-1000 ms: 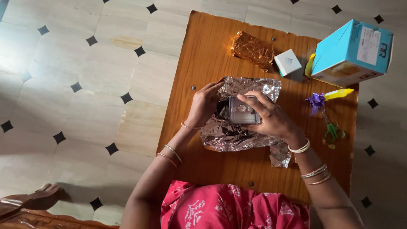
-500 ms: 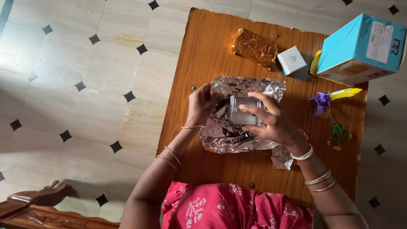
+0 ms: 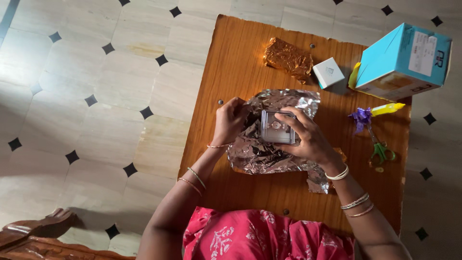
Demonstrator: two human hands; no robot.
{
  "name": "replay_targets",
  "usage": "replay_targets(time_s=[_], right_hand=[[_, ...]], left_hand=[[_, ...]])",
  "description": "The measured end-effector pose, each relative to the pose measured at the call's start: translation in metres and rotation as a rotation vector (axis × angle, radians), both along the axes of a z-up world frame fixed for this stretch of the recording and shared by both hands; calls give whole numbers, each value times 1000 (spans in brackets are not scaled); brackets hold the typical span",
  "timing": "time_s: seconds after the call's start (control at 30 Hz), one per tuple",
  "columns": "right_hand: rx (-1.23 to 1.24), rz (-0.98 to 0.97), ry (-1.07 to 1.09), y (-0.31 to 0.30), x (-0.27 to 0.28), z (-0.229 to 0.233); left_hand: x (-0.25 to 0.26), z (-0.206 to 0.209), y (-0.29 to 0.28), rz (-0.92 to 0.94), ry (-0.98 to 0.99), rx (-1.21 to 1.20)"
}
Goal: The person wraps small rectangular items in gold foil paper on a wooden table. They apply glue from a yellow bottle to seal the foil, fold the edges, and smooth the surface. The person handles several items one at a time, placing wrapped pieces aside and continuing with the next.
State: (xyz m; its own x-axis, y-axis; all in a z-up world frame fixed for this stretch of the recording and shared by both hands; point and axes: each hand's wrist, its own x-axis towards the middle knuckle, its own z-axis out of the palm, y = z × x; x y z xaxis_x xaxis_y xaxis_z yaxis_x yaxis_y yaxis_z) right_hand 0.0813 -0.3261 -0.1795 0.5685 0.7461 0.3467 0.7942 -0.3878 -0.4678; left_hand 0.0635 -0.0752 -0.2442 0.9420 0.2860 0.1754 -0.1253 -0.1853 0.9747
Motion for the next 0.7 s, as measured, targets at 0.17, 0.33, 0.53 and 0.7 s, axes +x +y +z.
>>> replay_targets(time_s=[0.17, 0.33, 0.53, 0.7], right_hand=[[135, 42, -26, -5, 1, 1], [131, 5, -23, -8, 2, 2], [104, 8, -40, 3, -1, -3], [193, -8, -54, -9, 0, 10]], left_hand=[[4, -6, 6, 77, -142, -83], [4, -3, 15, 154, 50, 14], [3, -8, 8, -1, -12, 179], [11, -27, 24, 63, 49, 98]])
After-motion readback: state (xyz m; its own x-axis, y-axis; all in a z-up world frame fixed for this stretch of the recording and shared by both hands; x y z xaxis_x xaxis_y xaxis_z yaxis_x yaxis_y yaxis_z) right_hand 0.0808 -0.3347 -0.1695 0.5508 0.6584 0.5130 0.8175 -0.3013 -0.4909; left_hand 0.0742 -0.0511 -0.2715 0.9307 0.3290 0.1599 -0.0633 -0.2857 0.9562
